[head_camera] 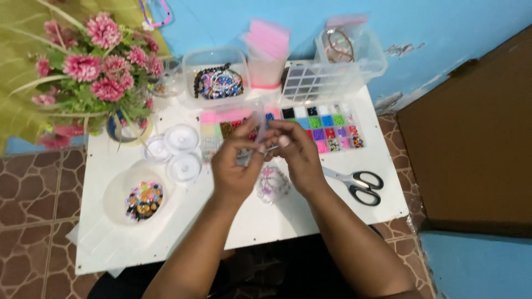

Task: Packaging a handmade beaded bracelet into a small plastic zip-lock bag at a jewelry workshop.

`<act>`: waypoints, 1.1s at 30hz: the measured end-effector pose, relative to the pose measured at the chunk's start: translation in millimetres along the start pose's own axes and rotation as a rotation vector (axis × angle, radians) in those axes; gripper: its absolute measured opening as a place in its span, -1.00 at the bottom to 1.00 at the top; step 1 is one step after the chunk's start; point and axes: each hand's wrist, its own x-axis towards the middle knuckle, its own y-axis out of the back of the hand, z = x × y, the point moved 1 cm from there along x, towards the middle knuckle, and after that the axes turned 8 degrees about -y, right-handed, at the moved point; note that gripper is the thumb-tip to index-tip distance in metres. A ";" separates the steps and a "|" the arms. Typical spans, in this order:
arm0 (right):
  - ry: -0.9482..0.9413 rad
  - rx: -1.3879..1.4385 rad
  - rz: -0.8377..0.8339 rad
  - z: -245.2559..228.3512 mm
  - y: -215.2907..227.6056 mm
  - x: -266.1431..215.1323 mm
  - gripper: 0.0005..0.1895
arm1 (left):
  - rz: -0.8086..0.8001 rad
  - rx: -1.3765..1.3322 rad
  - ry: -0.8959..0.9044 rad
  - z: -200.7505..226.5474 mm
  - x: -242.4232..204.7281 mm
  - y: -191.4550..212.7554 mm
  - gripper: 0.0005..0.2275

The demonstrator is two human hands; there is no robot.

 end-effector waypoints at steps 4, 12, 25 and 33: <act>0.124 -0.115 0.021 -5.7 10.5 23.2 -0.48 | -0.116 0.186 -0.178 -17.7 11.5 -8.0 -0.91; 0.342 -0.520 0.193 -14.2 17.8 36.2 -0.86 | -0.077 0.095 0.012 -25.3 39.7 -0.2 -0.76; 0.511 -0.873 -0.108 -67.0 -1.9 69.0 -0.83 | -0.255 0.017 0.393 -24.5 118.9 5.5 -0.84; 0.369 -0.853 -0.252 -83.4 -3.9 81.9 -0.81 | -0.411 0.052 0.443 -36.1 126.8 10.7 -0.82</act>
